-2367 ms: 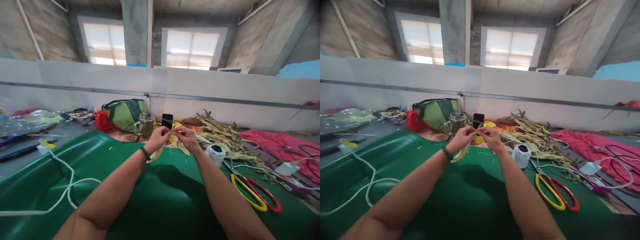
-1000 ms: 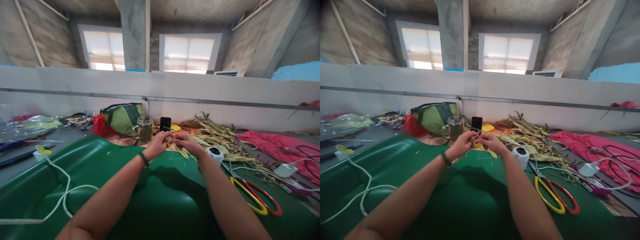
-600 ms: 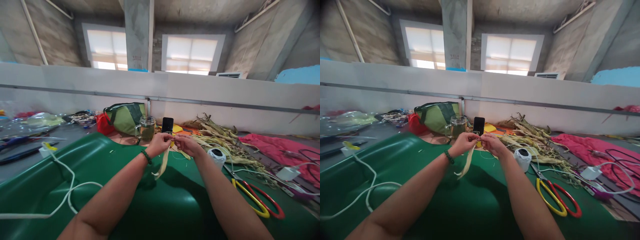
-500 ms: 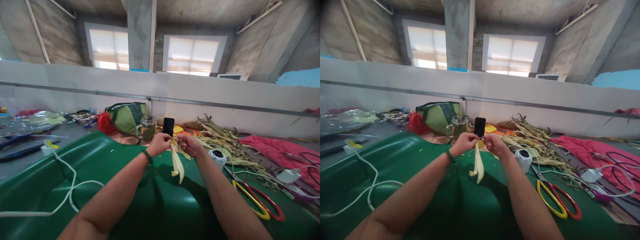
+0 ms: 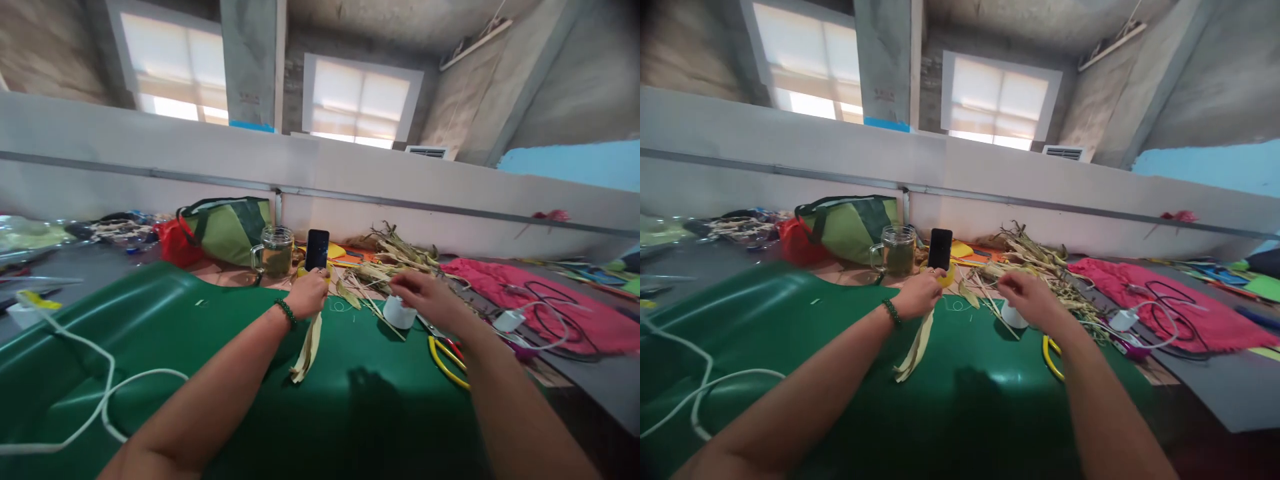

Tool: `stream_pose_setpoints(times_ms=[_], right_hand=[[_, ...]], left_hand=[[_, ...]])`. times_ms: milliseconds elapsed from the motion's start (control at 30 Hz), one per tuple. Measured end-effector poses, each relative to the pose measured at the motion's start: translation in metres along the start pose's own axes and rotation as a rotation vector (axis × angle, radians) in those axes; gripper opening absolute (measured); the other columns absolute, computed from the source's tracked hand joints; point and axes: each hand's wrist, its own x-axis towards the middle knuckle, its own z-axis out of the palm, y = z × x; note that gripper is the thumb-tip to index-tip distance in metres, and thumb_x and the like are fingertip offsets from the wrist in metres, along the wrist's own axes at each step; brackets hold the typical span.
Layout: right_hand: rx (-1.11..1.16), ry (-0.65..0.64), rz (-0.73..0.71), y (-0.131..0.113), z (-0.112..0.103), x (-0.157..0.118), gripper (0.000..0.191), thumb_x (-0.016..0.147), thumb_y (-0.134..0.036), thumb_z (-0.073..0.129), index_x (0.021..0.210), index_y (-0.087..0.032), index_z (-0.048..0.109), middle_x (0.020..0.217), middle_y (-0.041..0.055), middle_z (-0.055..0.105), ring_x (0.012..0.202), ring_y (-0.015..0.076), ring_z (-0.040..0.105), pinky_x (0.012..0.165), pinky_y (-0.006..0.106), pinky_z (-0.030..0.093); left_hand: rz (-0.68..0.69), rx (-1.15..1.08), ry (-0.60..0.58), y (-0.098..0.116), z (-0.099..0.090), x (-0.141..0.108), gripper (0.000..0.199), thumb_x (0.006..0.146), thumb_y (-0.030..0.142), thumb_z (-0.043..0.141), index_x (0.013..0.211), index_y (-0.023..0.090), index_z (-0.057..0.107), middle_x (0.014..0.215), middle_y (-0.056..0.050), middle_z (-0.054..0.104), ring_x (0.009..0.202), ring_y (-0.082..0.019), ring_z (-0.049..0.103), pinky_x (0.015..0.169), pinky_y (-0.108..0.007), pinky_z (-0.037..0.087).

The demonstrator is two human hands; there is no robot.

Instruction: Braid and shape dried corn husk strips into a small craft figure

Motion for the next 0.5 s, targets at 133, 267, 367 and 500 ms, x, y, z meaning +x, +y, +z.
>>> stream_pose_setpoints(times_ms=[133,267,367,500], right_hand=[[-0.482,-0.190,0.355,0.042,-0.015,-0.070,0.020,0.079,-0.018,0.045,0.079,-0.018,0.066,0.074,0.0071,0.070,0.070,0.0209,0.065,0.061,0.027,0.043],[-0.607,-0.279,0.540,0.080,0.001,-0.100,0.037,0.079,-0.012,0.046,0.114,-0.011,0.059,0.096,0.0148,0.071,0.089,0.0246,0.067,0.067,0.026,0.043],[-0.605,-0.258,0.557,0.085,0.005,-0.101,0.050,0.077,-0.010,0.047,0.128,-0.009,0.047,0.107,0.0162,0.068,0.096,0.0241,0.066,0.070,0.025,0.042],[-0.565,-0.234,0.623,0.072,-0.009,-0.108,0.054,0.071,-0.011,0.050,0.124,-0.009,0.048,0.096,0.0145,0.070,0.082,0.0238,0.068,0.063,0.026,0.041]], left_hand=[[-0.001,-0.102,-0.178,0.000,0.007,0.002,0.020,0.073,0.009,0.049,0.073,0.014,0.068,0.077,-0.009,0.067,0.074,-0.019,0.061,0.066,-0.026,0.044],[-0.059,-0.281,-0.230,-0.004,0.010,0.004,0.016,0.066,0.005,0.051,0.068,0.014,0.065,0.067,-0.003,0.064,0.068,-0.014,0.056,0.061,-0.021,0.040],[-0.100,-0.353,-0.254,-0.008,0.008,0.005,0.011,0.064,0.007,0.053,0.063,0.014,0.061,0.061,0.000,0.061,0.062,-0.012,0.055,0.056,-0.020,0.038],[-0.154,-0.429,-0.253,-0.013,0.007,0.006,0.008,0.069,0.013,0.052,0.063,0.015,0.058,0.059,0.001,0.060,0.060,-0.012,0.055,0.055,-0.020,0.038]])
